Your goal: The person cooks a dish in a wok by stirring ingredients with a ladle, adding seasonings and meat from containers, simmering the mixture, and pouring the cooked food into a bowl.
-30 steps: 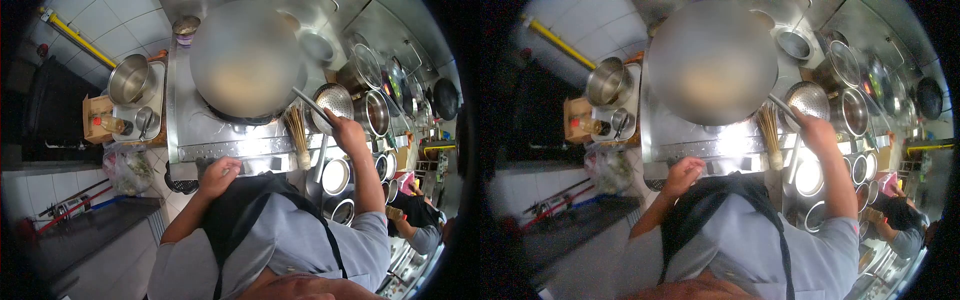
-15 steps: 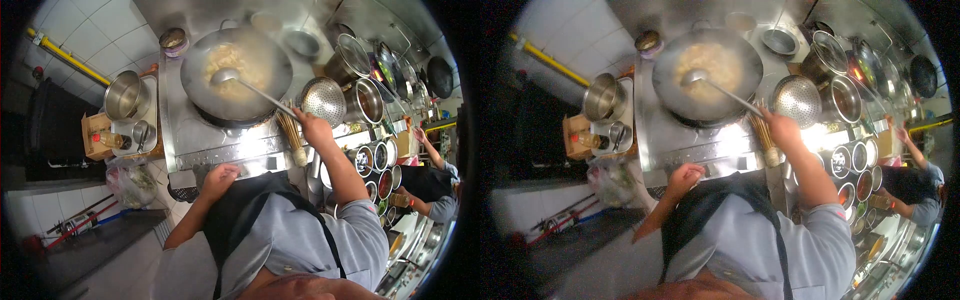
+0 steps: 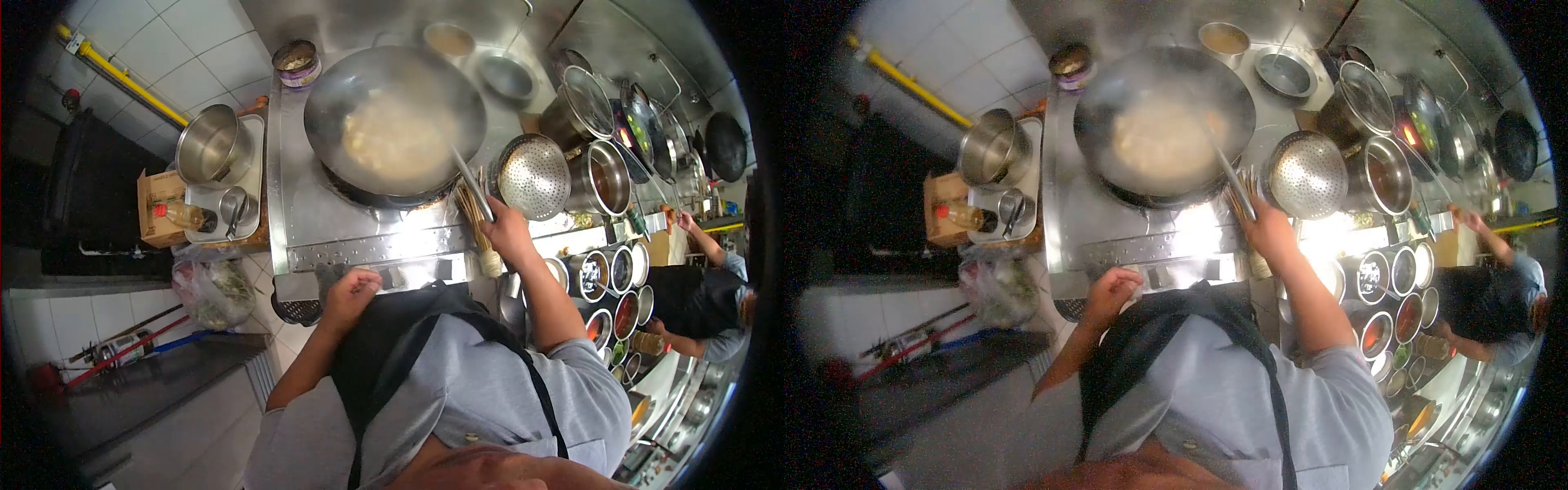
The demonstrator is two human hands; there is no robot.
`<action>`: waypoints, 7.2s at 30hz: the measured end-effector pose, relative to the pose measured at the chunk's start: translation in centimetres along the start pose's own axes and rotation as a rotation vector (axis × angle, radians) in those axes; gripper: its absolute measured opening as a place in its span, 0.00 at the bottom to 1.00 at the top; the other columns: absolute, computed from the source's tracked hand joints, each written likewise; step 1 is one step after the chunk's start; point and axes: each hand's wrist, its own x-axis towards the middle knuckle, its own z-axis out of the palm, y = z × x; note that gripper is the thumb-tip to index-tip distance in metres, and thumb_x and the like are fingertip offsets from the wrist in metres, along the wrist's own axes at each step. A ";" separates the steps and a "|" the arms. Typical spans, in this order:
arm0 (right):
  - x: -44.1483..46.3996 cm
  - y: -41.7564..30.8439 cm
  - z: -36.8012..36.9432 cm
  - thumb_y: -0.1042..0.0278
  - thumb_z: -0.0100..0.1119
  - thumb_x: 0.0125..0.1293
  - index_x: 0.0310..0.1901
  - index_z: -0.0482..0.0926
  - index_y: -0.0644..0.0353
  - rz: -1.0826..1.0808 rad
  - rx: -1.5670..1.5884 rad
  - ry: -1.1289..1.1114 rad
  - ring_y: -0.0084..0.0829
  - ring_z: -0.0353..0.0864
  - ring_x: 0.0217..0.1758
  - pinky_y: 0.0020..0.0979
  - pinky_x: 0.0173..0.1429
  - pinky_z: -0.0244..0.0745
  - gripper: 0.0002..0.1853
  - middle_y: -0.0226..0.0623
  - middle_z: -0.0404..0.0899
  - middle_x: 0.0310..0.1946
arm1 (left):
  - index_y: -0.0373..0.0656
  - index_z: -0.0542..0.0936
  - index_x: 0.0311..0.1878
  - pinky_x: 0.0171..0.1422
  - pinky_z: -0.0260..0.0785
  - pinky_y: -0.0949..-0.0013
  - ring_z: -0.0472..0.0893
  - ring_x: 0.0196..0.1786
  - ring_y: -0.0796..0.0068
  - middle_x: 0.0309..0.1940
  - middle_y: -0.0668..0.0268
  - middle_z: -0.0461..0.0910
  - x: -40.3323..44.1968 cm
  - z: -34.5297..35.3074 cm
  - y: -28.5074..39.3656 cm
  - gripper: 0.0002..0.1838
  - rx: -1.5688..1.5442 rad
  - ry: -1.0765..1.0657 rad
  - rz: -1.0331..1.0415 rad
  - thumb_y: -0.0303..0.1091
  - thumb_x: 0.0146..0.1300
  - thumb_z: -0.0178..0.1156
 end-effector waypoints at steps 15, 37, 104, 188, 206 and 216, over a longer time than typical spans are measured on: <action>-0.3 3.9 0.7 0.61 0.59 0.64 0.43 0.74 0.66 0.174 0.104 0.010 0.59 0.80 0.43 0.49 0.48 0.73 0.15 0.58 0.81 0.36 | 0.38 0.79 0.50 0.55 0.71 0.69 0.79 0.49 0.76 0.47 0.63 0.82 0.2 -5.9 9.9 0.10 0.141 0.228 0.297 0.28 0.68 0.57; -3.4 1.9 0.1 0.64 0.59 0.63 0.42 0.76 0.70 0.309 0.231 0.024 0.46 0.80 0.35 0.43 0.43 0.73 0.15 0.53 0.78 0.30 | 0.37 0.72 0.58 0.65 0.65 0.62 0.74 0.59 0.65 0.57 0.57 0.74 -11.8 -10.4 27.4 0.16 0.781 0.498 1.284 0.31 0.70 0.51; 10.8 -7.5 -3.0 0.69 0.40 0.71 0.68 0.69 0.45 -0.007 -0.789 0.092 0.49 0.82 0.52 0.45 0.54 0.78 0.24 0.50 0.76 0.54 | 0.39 0.82 0.34 0.27 0.69 0.66 0.76 0.20 0.72 0.22 0.63 0.78 -23.1 -18.3 -29.2 0.14 -0.007 0.524 -0.552 0.42 0.58 0.61; -23.6 -18.8 -39.2 0.77 0.70 0.55 0.55 0.76 0.67 -0.529 -0.648 -0.233 0.48 0.83 0.32 0.37 0.29 0.77 0.25 0.58 0.80 0.37 | 0.35 0.75 0.60 0.70 0.62 0.56 0.74 0.64 0.57 0.60 0.51 0.76 -10.8 -12.6 24.4 0.17 1.024 0.742 0.948 0.32 0.74 0.47; -25.6 -19.1 -40.9 0.80 0.65 0.59 0.52 0.78 0.67 -0.603 -0.776 -0.245 0.44 0.82 0.30 0.35 0.29 0.75 0.18 0.55 0.79 0.32 | 0.36 0.75 0.60 0.71 0.62 0.55 0.74 0.64 0.56 0.61 0.50 0.76 -10.4 -12.7 24.5 0.17 1.017 0.729 0.933 0.32 0.74 0.47; -25.8 -19.2 -40.9 0.77 0.64 0.60 0.55 0.75 0.66 -0.552 -0.770 -0.254 0.43 0.82 0.31 0.33 0.31 0.75 0.20 0.53 0.80 0.34 | 0.36 0.74 0.61 0.71 0.62 0.54 0.74 0.65 0.55 0.61 0.50 0.75 -10.1 -12.6 24.5 0.17 1.014 0.721 0.931 0.32 0.73 0.47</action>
